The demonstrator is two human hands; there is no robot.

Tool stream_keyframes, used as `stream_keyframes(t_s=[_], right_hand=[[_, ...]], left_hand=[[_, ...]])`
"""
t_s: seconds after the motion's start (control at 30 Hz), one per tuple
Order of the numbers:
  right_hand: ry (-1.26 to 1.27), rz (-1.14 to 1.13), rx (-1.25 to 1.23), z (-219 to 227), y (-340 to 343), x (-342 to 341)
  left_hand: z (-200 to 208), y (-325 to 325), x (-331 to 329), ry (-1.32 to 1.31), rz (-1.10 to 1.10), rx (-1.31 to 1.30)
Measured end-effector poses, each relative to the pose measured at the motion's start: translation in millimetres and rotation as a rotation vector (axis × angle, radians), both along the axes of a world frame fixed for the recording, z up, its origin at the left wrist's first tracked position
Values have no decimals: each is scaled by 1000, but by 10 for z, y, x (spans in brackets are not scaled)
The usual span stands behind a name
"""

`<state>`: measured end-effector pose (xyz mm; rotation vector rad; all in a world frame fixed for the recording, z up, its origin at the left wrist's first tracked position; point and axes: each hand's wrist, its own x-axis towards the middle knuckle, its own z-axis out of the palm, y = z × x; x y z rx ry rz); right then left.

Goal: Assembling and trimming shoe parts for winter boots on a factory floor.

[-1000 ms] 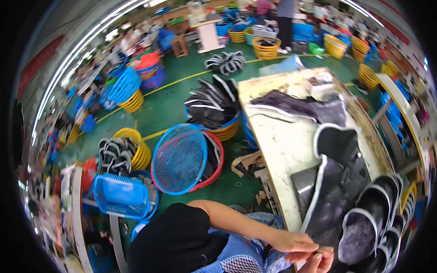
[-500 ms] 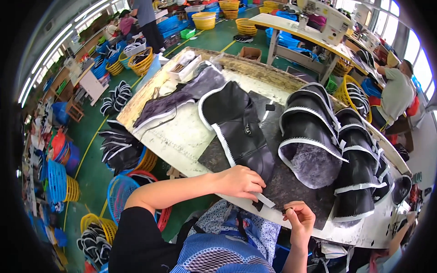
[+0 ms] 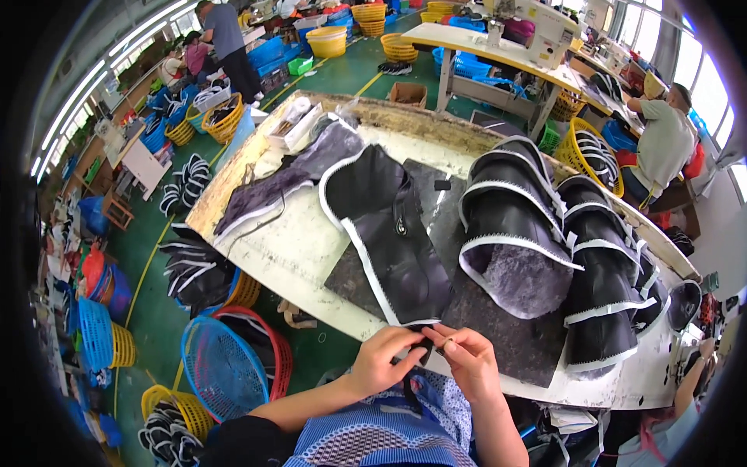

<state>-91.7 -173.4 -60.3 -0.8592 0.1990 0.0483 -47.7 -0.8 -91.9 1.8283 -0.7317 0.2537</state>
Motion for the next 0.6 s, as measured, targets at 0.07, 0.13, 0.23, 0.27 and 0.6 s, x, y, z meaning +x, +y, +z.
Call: stream_keyframes(t_s=[0.07,0.13,0.23,0.27,0.6], right_hand=[[-75,55,22,-22,52,62],[-90,39,36,15,121,54],[-101,29,13,13,234,97],[-114,14,-36,4,255,65],[-208,87,-172,87,261,-38]], left_hand=[[-65,-4,-61,232,41,-140],[-126,5,-113,459,78,-285],[-156,44,-110,932,-44,-613],[-119,108,-96,941,-37,-612],[-61,183,99,1467,-325,-712]])
